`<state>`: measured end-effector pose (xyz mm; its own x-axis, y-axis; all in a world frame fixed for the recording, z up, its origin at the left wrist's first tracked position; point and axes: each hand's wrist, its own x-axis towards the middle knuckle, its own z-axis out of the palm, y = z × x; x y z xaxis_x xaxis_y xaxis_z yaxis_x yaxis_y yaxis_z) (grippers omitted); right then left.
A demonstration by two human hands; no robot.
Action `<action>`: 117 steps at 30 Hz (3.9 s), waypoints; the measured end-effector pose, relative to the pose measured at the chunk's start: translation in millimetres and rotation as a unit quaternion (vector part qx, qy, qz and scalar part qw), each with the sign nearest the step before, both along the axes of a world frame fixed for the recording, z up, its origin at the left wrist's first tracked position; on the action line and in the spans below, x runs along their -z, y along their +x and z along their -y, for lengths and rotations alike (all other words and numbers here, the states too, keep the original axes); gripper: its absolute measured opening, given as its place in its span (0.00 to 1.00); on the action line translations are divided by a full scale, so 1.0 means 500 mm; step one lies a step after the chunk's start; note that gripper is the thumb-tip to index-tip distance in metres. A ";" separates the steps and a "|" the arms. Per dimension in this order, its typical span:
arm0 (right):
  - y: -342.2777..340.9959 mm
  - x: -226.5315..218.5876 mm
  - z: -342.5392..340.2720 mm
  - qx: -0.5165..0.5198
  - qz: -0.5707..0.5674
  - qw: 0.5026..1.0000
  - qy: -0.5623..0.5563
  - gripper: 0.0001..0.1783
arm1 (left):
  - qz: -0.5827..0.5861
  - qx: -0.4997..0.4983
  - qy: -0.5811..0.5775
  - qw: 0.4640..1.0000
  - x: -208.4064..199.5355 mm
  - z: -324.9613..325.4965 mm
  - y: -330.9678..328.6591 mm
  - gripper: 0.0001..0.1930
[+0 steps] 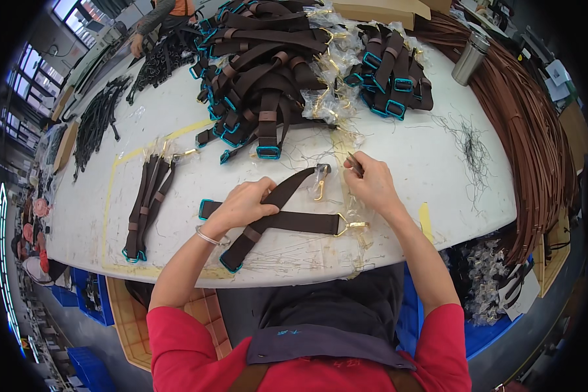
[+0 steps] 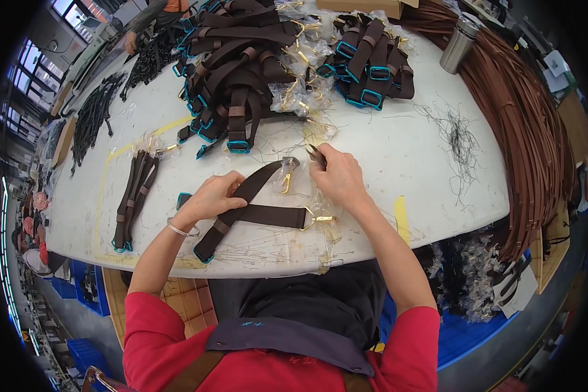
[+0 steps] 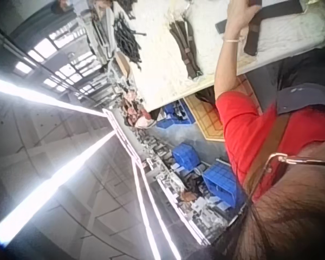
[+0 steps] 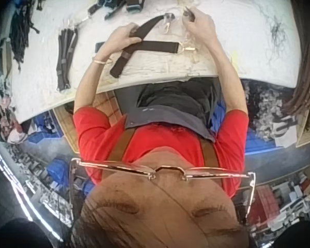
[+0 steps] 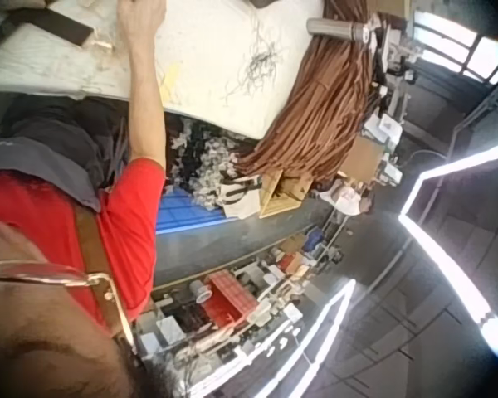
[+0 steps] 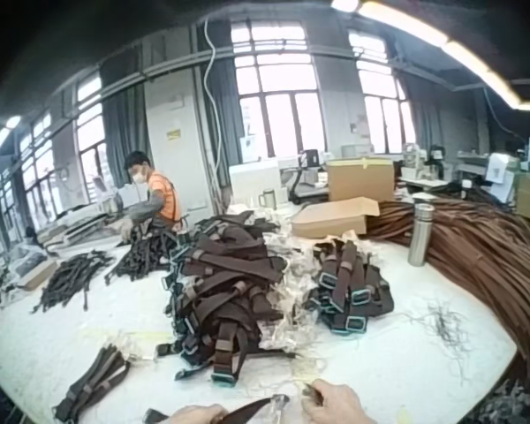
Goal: The person uses a small metal tool to attach gold-colored metal hooks to the ends of brown fabric straps. They repeatedly pick up a strap, position the hook, and use the tool to secure it, then place the finished strap on a pile on the table.
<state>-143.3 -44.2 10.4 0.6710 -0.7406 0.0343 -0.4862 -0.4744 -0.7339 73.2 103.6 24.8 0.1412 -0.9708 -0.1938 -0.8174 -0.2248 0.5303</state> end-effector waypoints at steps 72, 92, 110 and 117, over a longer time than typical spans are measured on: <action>0.020 -0.041 0.122 -0.293 -0.169 0.938 0.077 0.19 | -0.073 0.104 -0.263 0.956 0.103 0.133 -0.085 0.02; 0.026 -0.016 0.124 -0.303 -0.078 0.948 0.066 0.11 | -0.035 0.094 -0.261 0.960 0.098 0.133 -0.095 0.03; 0.020 -0.011 0.122 -0.300 -0.051 0.949 0.085 0.10 | -0.035 0.087 -0.264 0.960 0.103 0.134 -0.096 0.04; 0.020 -0.010 0.122 -0.309 -0.049 0.948 0.066 0.10 | -0.026 0.086 -0.262 0.961 0.099 0.132 -0.096 0.03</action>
